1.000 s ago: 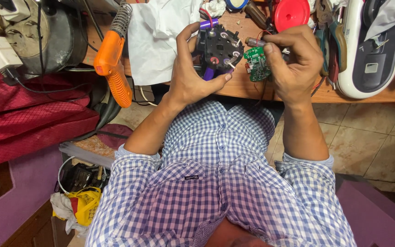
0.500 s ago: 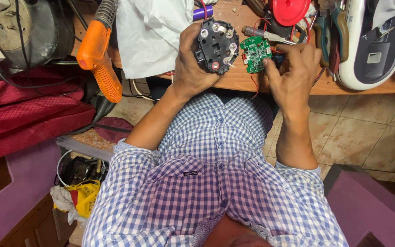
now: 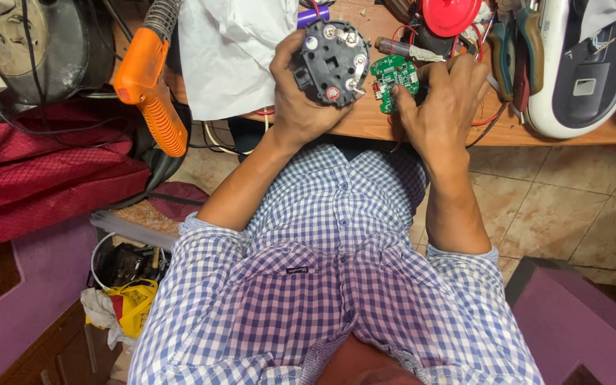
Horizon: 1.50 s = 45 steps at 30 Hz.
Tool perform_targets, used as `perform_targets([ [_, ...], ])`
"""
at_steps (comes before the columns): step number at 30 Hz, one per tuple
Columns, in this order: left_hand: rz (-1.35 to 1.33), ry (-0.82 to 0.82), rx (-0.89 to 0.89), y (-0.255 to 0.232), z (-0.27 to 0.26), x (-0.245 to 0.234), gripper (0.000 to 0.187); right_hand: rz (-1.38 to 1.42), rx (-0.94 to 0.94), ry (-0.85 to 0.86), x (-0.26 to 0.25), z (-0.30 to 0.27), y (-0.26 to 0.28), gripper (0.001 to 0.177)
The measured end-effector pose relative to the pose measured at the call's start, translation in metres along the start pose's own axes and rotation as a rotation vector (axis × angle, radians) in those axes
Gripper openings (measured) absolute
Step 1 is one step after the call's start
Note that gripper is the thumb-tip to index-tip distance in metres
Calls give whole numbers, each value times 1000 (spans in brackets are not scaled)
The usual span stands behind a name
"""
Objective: The person holds a green circuit board and a black motor housing, using a screwdriver to manipulate components and wires. They repeatedly attach and detach the circuit board from the motor housing while adjusting the wiring.
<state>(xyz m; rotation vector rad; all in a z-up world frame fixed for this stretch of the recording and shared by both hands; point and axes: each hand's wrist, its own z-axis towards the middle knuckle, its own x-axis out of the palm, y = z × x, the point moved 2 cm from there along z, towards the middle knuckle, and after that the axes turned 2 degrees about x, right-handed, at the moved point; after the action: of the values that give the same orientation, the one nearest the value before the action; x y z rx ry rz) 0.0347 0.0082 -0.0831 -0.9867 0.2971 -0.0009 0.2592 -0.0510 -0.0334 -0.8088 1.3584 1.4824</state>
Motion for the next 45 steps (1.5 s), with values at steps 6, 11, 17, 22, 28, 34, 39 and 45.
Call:
perform_targets([
  [6,-57,-27,-86,4,1,-2,115,164,-12,-22,-2,0,-4,29],
  [11,-19,40,-29,6,-2,4,115,1082,385,88,-11,-17,-48,24],
  [17,10,146,1,8,-4,18,110,1634,506,21,-17,-30,-75,20],
  [22,5,161,-6,10,-12,24,110,1689,496,125,-19,-13,-25,20],
  [28,20,241,9,-20,-1,-2,119,1667,474,216,-6,-6,-1,19],
  [34,99,261,-22,-35,2,-29,87,1563,436,220,8,-3,-6,19],
  [39,141,219,-53,-40,26,-33,57,1494,384,224,2,10,1,19],
  [45,-2,185,-228,-54,52,-31,47,1467,294,316,-12,18,18,20],
])
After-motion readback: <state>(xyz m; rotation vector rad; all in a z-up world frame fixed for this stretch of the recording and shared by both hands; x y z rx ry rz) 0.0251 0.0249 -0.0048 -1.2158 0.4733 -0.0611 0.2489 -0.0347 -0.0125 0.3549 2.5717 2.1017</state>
